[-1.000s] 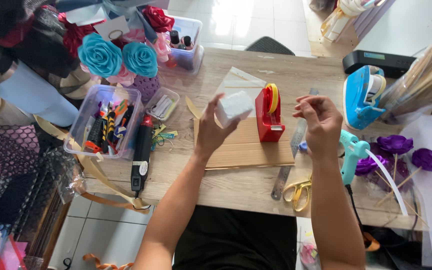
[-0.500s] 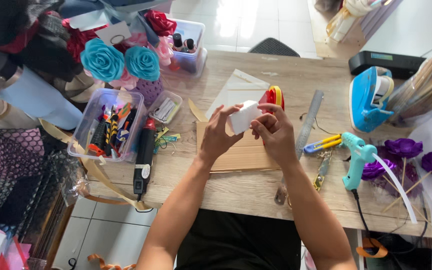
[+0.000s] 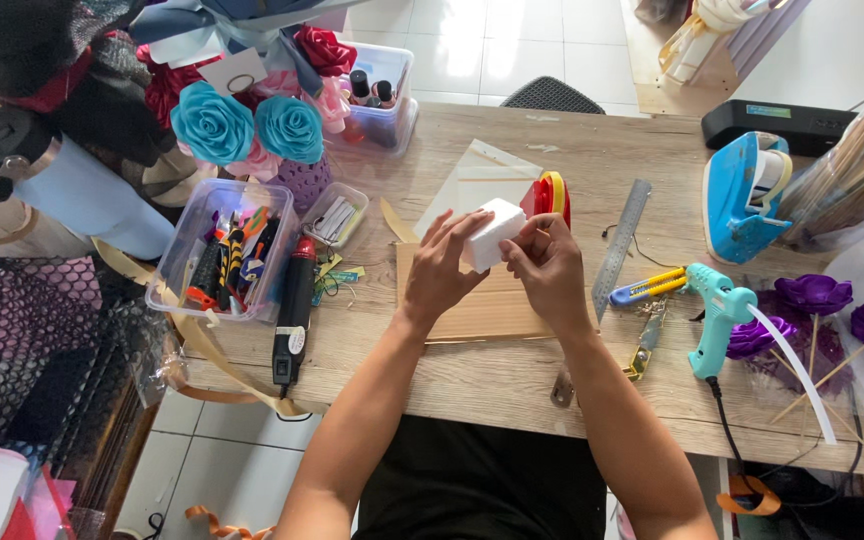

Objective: The person tapes a white foam block and then uses a utility knife and ruler to cut a piece of cardboard on a work table.

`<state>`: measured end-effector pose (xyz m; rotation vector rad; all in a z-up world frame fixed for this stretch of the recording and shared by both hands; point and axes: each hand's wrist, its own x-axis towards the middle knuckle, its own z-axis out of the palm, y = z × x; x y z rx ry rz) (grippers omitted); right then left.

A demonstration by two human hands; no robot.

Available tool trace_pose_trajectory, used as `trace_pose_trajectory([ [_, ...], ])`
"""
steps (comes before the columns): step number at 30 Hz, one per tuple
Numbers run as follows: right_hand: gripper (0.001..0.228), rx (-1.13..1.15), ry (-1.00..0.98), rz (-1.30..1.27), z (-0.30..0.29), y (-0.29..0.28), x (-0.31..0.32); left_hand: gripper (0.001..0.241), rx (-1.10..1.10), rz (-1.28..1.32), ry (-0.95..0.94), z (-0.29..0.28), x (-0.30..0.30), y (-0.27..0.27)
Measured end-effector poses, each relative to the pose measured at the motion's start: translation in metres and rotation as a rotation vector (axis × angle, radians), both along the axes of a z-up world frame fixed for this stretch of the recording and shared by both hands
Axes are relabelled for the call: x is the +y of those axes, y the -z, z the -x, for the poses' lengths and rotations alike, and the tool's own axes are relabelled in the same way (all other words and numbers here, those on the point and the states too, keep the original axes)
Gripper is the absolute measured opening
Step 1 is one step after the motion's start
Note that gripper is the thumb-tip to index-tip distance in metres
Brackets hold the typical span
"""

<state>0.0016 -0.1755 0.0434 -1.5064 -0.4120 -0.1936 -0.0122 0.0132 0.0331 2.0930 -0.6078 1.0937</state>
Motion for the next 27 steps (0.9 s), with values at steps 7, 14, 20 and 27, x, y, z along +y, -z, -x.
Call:
trace_pose_trajectory([
  [7,0.033,0.027,0.056,0.103,0.001,0.007,-0.002,0.087,-0.099,-0.058,-0.037,0.003,-0.002,0.004],
  [14,0.047,0.061,0.167,0.259,0.002,0.012,0.000,0.086,-0.045,0.151,-0.060,0.002,0.007,0.001],
  [20,0.044,0.023,0.268,0.280,0.002,0.008,0.001,0.085,-0.082,0.100,-0.009,0.002,-0.002,-0.003],
  [27,0.041,-0.060,0.333,0.265,0.002,0.010,0.002,0.090,-0.056,0.113,0.015,0.002,-0.001,0.003],
])
